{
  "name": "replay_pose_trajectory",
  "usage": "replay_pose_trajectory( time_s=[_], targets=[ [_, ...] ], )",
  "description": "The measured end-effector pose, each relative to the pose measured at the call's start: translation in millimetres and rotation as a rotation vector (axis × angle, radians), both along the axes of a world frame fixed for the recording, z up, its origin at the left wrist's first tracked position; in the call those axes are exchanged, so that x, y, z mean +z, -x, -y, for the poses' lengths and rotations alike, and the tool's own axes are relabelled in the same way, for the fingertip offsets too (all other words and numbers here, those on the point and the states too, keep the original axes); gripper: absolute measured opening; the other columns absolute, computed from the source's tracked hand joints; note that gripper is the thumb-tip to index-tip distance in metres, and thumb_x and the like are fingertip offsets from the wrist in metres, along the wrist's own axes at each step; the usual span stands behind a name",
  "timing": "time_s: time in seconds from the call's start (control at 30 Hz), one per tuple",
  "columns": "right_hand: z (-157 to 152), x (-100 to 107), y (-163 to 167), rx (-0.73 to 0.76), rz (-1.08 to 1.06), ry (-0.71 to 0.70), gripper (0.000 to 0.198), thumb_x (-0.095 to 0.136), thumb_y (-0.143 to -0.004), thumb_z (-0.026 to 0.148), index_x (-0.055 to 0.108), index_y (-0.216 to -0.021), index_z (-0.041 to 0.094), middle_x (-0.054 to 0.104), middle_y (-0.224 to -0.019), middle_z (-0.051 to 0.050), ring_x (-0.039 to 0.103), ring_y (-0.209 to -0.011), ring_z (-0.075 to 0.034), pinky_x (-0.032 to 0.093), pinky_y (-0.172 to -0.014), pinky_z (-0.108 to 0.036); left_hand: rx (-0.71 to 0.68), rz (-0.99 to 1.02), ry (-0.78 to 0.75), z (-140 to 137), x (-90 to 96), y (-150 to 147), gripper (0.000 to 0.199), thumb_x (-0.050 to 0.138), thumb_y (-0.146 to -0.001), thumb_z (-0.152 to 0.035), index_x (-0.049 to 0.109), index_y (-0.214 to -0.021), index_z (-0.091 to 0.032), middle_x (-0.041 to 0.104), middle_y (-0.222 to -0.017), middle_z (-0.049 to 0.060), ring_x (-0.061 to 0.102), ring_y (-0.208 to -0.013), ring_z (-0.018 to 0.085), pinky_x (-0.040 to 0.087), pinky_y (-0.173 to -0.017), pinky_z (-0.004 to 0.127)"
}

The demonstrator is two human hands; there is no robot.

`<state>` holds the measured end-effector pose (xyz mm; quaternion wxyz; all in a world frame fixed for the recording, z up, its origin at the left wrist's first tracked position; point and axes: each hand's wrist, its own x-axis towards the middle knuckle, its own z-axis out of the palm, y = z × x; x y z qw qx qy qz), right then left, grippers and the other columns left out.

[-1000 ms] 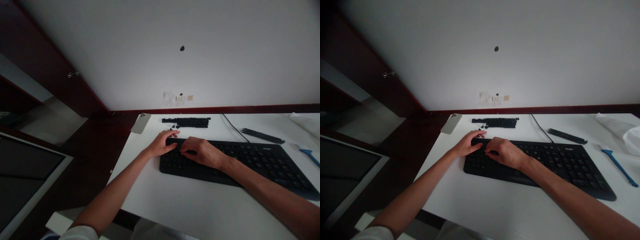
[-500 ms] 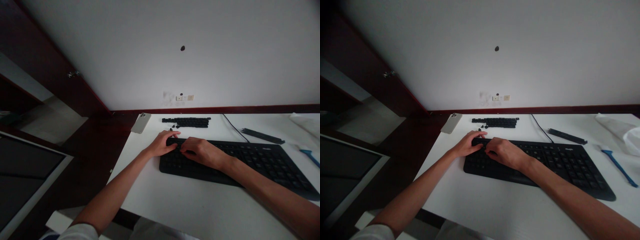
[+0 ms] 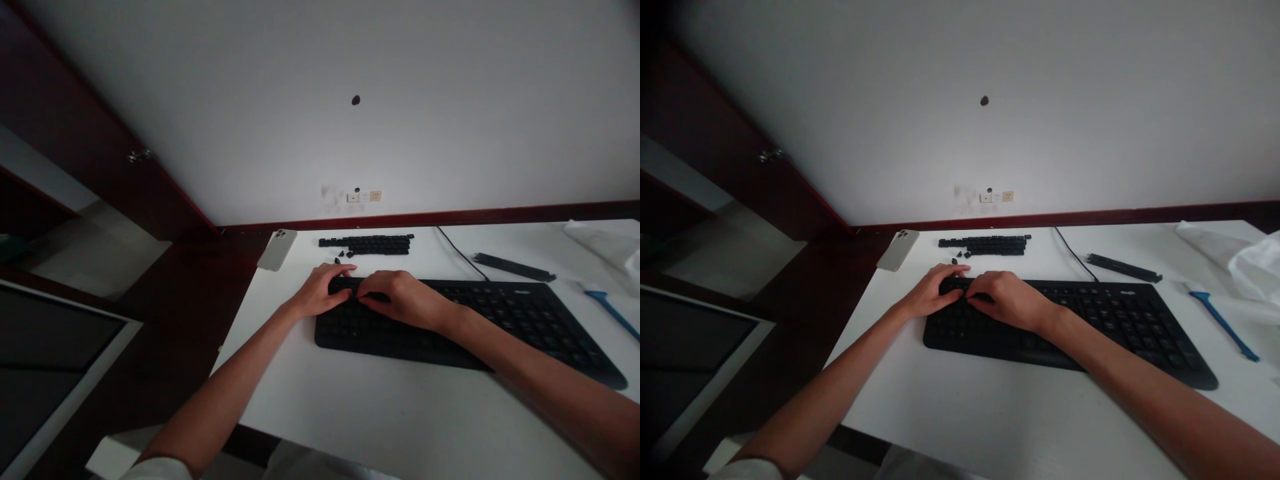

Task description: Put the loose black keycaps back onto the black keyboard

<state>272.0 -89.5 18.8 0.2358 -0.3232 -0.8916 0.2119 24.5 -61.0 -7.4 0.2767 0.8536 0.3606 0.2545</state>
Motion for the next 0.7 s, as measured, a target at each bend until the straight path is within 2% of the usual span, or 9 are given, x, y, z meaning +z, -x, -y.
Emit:
replay_pose_trajectory(
  time_s=[0.2, 0.33, 0.53, 0.7],
  targets=[
    [-7, -8, 1, -0.203, -0.117, 0.032, 0.018, 0.063, -0.095, 0.030, 0.072, -0.109, 0.026, 0.076, -0.109, -0.003, 0.070, -0.100, -0.023, 0.055, -0.091, -0.038, 0.033, -0.064, -0.018, 5, 3.3, -7, 0.054, 0.066, -0.090, -0.050, 0.057, -0.138, -0.026, 0.066, -0.128, 0.008, 0.058, -0.119, 0.028, 0.043, -0.106, 0.047],
    [-7, -15, 5, -0.229, -0.183, 0.100, 0.023, 0.062, -0.096, 0.035, 0.069, -0.115, 0.025, 0.074, -0.115, -0.004, 0.070, -0.105, -0.023, 0.055, -0.093, -0.038, 0.042, -0.086, -0.048, 7, 2.7, -11, 0.056, 0.069, -0.088, -0.051, 0.057, -0.136, -0.024, 0.065, -0.132, 0.009, 0.058, -0.120, 0.029, 0.043, -0.106, 0.048],
    [-7, -23, 10, -0.271, -0.019, 0.092, 0.045, 0.064, -0.093, 0.051, 0.065, -0.127, 0.021, 0.071, -0.124, -0.013, 0.066, -0.113, -0.031, 0.052, -0.100, -0.050, 0.069, -0.103, -0.033, 8, 1.8, -13, 0.065, 0.070, -0.086, -0.049, 0.050, -0.144, -0.027, 0.060, -0.142, 0.009, 0.056, -0.126, 0.031, 0.042, -0.108, 0.051],
    [-6, -24, 13, -0.304, 0.035, 0.060, 0.050, 0.067, -0.090, 0.055, 0.066, -0.126, 0.021, 0.071, -0.121, -0.014, 0.067, -0.110, -0.032, 0.052, -0.098, -0.051, 0.058, -0.093, 0.004, 8, 3.6, -13, 0.067, 0.070, -0.087, -0.050, 0.048, -0.146, -0.028, 0.060, -0.142, 0.010, 0.056, -0.127, 0.031, 0.042, -0.109, 0.051]
  ],
)
